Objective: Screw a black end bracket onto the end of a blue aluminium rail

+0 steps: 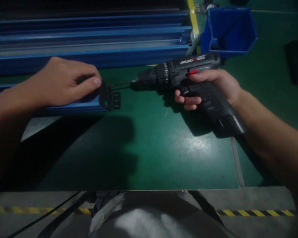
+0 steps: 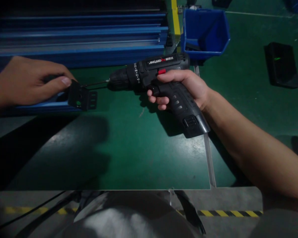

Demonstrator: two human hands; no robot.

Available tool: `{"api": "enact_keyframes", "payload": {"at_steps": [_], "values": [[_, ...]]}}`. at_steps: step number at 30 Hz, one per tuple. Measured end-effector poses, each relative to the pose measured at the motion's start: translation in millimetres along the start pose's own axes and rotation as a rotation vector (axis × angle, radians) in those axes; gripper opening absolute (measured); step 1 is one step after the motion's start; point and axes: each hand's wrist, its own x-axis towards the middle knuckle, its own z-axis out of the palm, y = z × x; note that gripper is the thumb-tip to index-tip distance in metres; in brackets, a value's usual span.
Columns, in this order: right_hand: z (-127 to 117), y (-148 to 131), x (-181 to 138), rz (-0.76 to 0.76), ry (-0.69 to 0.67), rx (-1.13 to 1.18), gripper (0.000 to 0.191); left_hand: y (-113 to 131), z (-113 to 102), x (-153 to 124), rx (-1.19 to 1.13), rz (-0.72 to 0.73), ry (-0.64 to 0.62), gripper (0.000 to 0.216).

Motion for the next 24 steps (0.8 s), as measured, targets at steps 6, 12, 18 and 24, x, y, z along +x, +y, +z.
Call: {"api": "enact_keyframes", "payload": {"at_steps": [6,12,18,24], "values": [[16,-1,-1,-0.008,0.139,-0.051,0.062,6,-3,-2,-0.047,-0.094,-0.043,0.074],[10,-1,0,-0.007,0.068,-0.032,0.045,6,-6,-1,-0.004,-0.057,-0.048,0.074],[9,-1,-2,0.015,0.081,-0.024,0.045,2,-4,2,-0.011,0.011,-0.062,0.068],[10,0,-2,0.051,0.134,0.002,0.037,0,-4,3,-0.054,0.095,-0.040,0.057]]}}
